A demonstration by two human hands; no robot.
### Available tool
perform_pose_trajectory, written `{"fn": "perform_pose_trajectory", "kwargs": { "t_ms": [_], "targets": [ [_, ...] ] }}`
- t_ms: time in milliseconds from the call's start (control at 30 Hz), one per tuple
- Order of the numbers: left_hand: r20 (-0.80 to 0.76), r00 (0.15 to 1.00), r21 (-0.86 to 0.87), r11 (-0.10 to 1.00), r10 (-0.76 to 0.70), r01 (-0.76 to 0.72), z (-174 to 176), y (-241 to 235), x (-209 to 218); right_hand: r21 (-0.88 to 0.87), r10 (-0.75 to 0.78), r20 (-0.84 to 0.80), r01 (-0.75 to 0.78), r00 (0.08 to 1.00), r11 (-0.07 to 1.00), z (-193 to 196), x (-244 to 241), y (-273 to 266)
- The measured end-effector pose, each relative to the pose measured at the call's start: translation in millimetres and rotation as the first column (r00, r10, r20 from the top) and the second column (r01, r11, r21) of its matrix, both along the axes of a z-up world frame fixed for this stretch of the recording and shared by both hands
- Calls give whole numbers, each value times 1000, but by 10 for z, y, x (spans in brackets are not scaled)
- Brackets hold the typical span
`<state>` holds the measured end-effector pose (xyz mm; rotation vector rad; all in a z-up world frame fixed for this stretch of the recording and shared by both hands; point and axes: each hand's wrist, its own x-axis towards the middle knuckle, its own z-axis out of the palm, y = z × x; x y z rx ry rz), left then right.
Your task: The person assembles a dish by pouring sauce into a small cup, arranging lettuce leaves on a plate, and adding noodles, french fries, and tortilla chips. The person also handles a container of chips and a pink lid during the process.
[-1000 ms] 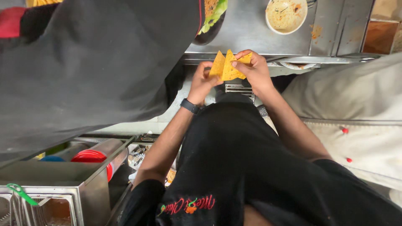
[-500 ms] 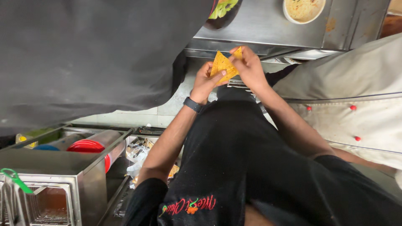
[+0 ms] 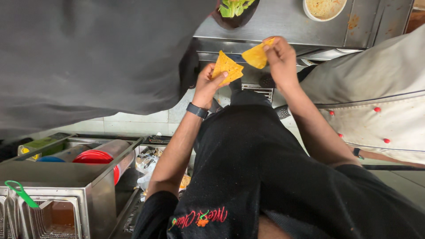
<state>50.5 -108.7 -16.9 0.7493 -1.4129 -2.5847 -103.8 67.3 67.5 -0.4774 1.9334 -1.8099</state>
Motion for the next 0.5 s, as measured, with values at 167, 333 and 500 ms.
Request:
{"fn": "perform_pose_trajectory", "kwargs": {
  "t_ms": [167, 333, 500],
  "targets": [
    [0, 999, -120, 991, 54, -53, 15, -35, -67, -60, 139, 39, -137, 989, 989, 208, -87, 49],
    [34, 998, 9, 999, -44, 44, 68, -77, -173, 114, 399, -375, -386, 837, 916, 432, -90, 54],
    [31, 998, 14, 999, -50, 49, 145, -125, -257, 226, 500, -372, -446, 782, 866, 566, -178, 91]
  ]
}}
